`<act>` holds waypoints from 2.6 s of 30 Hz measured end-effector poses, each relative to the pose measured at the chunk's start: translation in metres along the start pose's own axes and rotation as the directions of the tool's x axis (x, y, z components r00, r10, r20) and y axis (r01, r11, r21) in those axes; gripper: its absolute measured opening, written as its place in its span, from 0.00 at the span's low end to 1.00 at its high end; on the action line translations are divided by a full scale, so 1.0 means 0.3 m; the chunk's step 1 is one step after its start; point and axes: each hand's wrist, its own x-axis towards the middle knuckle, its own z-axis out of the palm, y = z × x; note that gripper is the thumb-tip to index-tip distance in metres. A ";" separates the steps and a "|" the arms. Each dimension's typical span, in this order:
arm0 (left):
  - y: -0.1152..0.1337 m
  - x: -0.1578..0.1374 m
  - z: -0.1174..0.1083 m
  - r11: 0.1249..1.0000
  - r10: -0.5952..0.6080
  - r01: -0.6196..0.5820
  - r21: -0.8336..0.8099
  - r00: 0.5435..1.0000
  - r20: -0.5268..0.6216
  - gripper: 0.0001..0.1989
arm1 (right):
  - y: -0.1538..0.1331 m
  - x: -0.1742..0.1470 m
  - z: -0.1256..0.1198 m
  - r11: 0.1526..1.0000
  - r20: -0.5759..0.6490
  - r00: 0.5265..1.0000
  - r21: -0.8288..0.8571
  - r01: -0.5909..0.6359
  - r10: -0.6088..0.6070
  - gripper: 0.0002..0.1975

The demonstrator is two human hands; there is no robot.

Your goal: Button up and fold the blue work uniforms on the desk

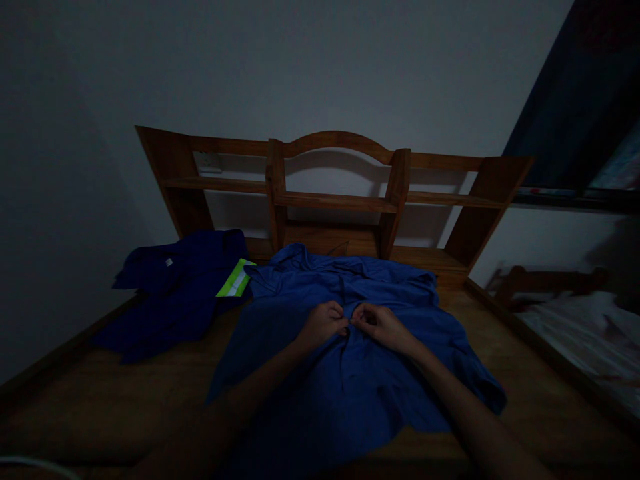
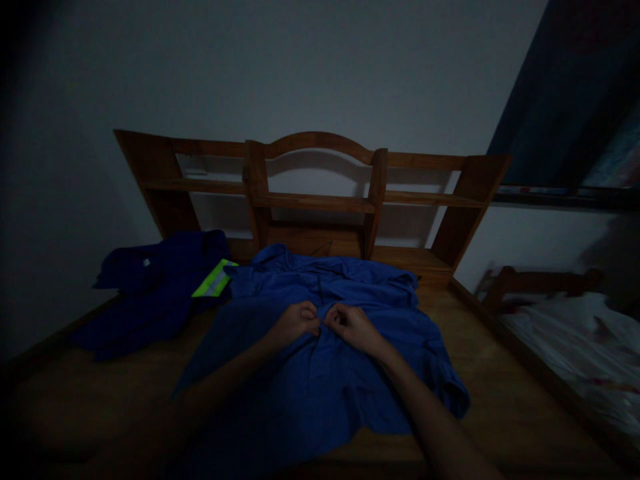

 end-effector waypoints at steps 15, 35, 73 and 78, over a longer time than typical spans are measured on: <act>0.019 -0.030 0.009 0.971 0.176 -0.180 0.160 0.984 0.043 0.08 | -0.079 -0.029 0.002 0.861 0.105 0.988 -0.487 0.149 -0.112 0.08; 0.094 -0.040 -0.015 0.926 -0.274 0.335 -0.176 0.914 0.298 0.16 | -0.111 -0.040 -0.007 0.895 0.042 0.985 -0.412 0.172 -0.170 0.10; 0.047 -0.008 -0.045 0.987 0.080 -0.120 0.105 0.943 0.323 0.18 | -0.051 -0.016 -0.008 0.991 0.064 0.998 0.135 -0.024 0.015 0.15; 0.038 -0.013 -0.038 0.979 0.079 -0.126 0.161 0.959 0.273 0.19 | -0.055 -0.013 -0.013 0.994 0.058 0.998 0.107 -0.030 0.024 0.15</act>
